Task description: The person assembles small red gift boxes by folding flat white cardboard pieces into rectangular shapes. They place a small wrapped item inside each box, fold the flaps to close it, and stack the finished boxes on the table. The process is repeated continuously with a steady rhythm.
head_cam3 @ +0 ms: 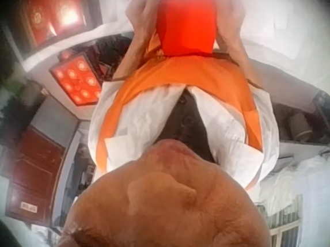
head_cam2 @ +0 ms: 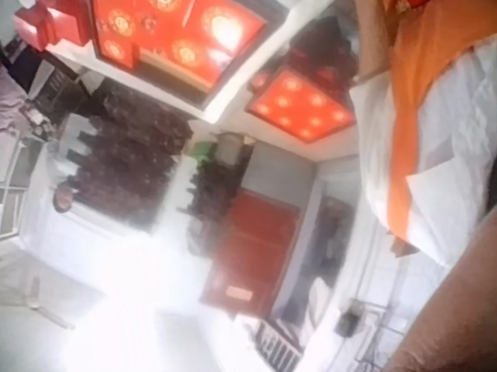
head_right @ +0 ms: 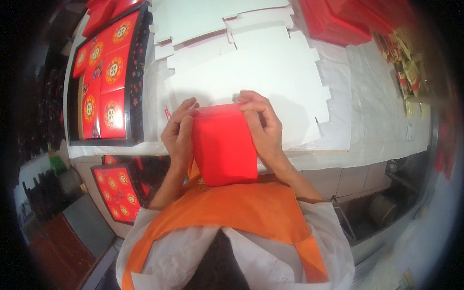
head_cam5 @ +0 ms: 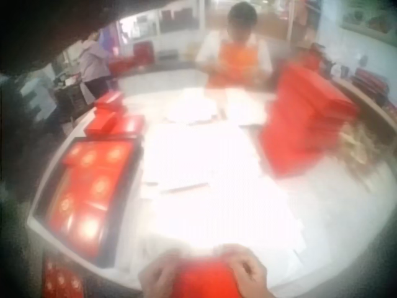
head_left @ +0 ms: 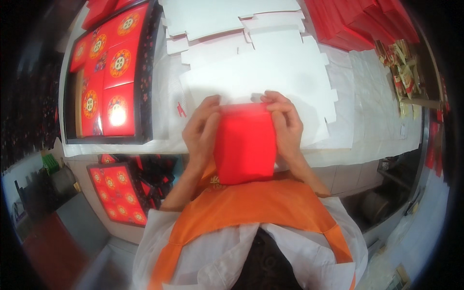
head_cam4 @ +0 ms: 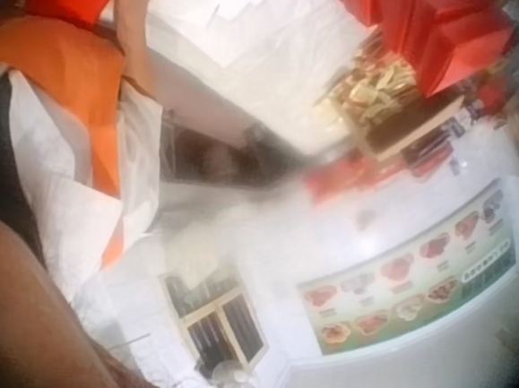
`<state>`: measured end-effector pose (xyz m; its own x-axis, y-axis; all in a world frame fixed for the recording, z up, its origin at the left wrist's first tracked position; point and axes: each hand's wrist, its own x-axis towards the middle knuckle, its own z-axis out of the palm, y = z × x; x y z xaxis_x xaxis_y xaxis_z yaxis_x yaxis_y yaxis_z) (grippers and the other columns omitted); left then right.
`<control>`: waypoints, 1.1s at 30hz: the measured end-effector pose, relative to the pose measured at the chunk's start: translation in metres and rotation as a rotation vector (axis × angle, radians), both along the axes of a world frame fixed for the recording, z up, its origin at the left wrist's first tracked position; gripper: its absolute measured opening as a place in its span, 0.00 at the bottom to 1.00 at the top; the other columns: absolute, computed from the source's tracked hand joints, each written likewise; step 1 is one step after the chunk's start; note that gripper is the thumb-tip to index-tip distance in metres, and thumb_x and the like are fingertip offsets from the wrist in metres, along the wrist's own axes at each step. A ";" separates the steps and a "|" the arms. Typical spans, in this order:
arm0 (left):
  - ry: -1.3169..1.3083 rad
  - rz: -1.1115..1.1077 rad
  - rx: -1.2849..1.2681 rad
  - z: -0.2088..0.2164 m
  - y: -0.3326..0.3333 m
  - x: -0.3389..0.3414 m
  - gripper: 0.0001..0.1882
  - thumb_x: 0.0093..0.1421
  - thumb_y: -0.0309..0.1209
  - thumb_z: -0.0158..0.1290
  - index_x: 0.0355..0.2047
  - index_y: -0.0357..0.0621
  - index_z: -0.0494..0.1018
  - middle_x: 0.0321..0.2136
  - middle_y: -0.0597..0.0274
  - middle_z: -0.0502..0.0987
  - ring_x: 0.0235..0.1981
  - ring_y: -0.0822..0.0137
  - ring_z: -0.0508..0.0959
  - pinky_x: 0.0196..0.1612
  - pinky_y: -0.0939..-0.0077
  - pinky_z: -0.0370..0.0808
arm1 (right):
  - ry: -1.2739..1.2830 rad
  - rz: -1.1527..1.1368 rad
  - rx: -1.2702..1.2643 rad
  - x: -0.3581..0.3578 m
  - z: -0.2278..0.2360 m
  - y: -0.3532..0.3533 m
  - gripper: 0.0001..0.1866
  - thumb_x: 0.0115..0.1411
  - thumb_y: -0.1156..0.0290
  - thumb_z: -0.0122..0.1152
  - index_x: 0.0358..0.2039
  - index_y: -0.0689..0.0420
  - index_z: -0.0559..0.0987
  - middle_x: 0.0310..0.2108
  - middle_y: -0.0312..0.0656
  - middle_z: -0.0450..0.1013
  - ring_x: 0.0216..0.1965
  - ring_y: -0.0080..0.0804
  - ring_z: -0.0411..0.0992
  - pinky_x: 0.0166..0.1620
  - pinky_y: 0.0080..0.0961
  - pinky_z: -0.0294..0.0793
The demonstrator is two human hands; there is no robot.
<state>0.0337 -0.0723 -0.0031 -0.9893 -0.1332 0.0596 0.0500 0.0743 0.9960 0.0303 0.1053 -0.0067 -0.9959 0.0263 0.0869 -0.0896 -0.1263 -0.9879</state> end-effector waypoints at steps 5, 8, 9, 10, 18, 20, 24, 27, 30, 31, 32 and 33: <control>-0.240 -0.054 0.053 0.002 -0.005 0.042 0.28 0.50 0.21 0.47 0.53 0.37 0.55 0.47 0.55 0.64 0.48 0.67 0.64 0.51 0.75 0.61 | -0.209 0.185 -0.001 0.053 0.000 0.014 0.38 0.53 0.76 0.51 0.59 0.63 0.40 0.59 0.49 0.46 0.60 0.35 0.45 0.60 0.30 0.45; -0.294 0.136 0.199 0.004 -0.005 0.046 0.24 0.52 0.23 0.44 0.52 0.38 0.57 0.45 0.57 0.66 0.45 0.67 0.66 0.48 0.75 0.64 | -0.302 0.432 0.023 0.079 -0.003 0.030 0.42 0.52 0.69 0.55 0.59 0.65 0.39 0.59 0.51 0.44 0.61 0.37 0.44 0.60 0.30 0.44; -0.262 0.155 0.255 0.007 -0.010 0.036 0.23 0.53 0.23 0.43 0.51 0.38 0.57 0.44 0.58 0.66 0.43 0.67 0.67 0.46 0.75 0.65 | -0.276 0.462 0.134 0.080 0.005 0.032 0.41 0.53 0.68 0.54 0.59 0.64 0.41 0.59 0.51 0.45 0.60 0.37 0.46 0.59 0.30 0.45; -0.232 0.181 0.317 0.011 -0.012 0.025 0.22 0.54 0.24 0.42 0.51 0.38 0.57 0.42 0.59 0.67 0.42 0.68 0.68 0.45 0.76 0.66 | -0.254 0.498 0.251 0.076 0.012 0.033 0.39 0.54 0.67 0.53 0.59 0.64 0.42 0.59 0.51 0.46 0.59 0.37 0.48 0.58 0.29 0.47; 0.499 -0.187 0.148 0.086 0.026 -0.049 0.22 0.62 0.32 0.35 0.54 0.35 0.53 0.54 0.49 0.57 0.54 0.60 0.60 0.55 0.72 0.56 | 0.301 -0.195 0.317 -0.043 0.122 0.114 0.26 0.58 0.71 0.42 0.57 0.60 0.54 0.55 0.43 0.55 0.54 0.30 0.55 0.54 0.25 0.55; 0.437 -0.090 -0.082 0.080 0.006 -0.048 0.20 0.60 0.28 0.38 0.53 0.34 0.56 0.53 0.50 0.59 0.54 0.60 0.60 0.55 0.71 0.56 | 0.353 -0.267 -0.077 -0.086 0.168 0.138 0.23 0.61 0.65 0.40 0.55 0.57 0.56 0.52 0.44 0.58 0.52 0.34 0.59 0.50 0.29 0.63; 0.218 0.078 -0.372 0.018 -0.029 -0.038 0.21 0.56 0.23 0.45 0.51 0.36 0.60 0.51 0.53 0.61 0.54 0.62 0.61 0.54 0.71 0.58 | 0.365 -0.489 0.244 -0.150 0.223 0.215 0.22 0.59 0.57 0.46 0.50 0.54 0.62 0.42 0.36 0.66 0.39 0.25 0.66 0.37 0.22 0.67; 0.209 0.165 -0.681 -0.012 -0.047 -0.022 0.24 0.53 0.24 0.50 0.51 0.40 0.60 0.50 0.54 0.62 0.52 0.62 0.62 0.51 0.71 0.60 | 0.135 -0.463 0.269 -0.159 0.232 0.215 0.20 0.58 0.55 0.47 0.47 0.53 0.67 0.42 0.36 0.67 0.39 0.27 0.67 0.40 0.26 0.68; 0.077 0.180 -0.668 -0.031 -0.052 -0.014 0.28 0.53 0.26 0.51 0.53 0.36 0.56 0.45 0.52 0.62 0.41 0.64 0.66 0.43 0.74 0.66 | 0.204 -0.661 0.504 -0.163 0.203 0.305 0.23 0.60 0.54 0.41 0.48 0.58 0.65 0.43 0.43 0.67 0.40 0.29 0.68 0.44 0.26 0.67; -0.078 0.179 -0.515 -0.025 -0.050 -0.007 0.29 0.52 0.28 0.52 0.53 0.35 0.55 0.41 0.54 0.64 0.38 0.67 0.68 0.39 0.75 0.68 | 0.466 -0.795 0.759 -0.145 0.188 0.252 0.24 0.61 0.54 0.39 0.48 0.60 0.65 0.44 0.44 0.66 0.40 0.30 0.68 0.43 0.27 0.67; -0.193 0.202 -0.466 -0.034 -0.049 0.000 0.29 0.52 0.28 0.52 0.53 0.35 0.56 0.36 0.56 0.67 0.32 0.69 0.69 0.35 0.77 0.69 | 0.476 -0.842 0.675 -0.131 0.170 0.202 0.23 0.61 0.56 0.39 0.48 0.61 0.65 0.45 0.46 0.65 0.42 0.31 0.67 0.44 0.28 0.68; -0.185 0.187 -0.481 -0.035 -0.045 -0.001 0.27 0.52 0.27 0.52 0.52 0.35 0.57 0.33 0.58 0.68 0.30 0.71 0.68 0.33 0.79 0.68 | 0.367 -0.925 0.600 -0.120 0.149 0.189 0.23 0.61 0.58 0.40 0.49 0.62 0.65 0.46 0.46 0.64 0.44 0.31 0.67 0.43 0.27 0.68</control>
<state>0.0322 -0.1175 -0.0377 -0.9510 -0.3087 -0.0155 -0.1804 0.5140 0.8386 -0.0899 0.2944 0.1426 -0.5301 0.5870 0.6119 -0.1964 0.6170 -0.7620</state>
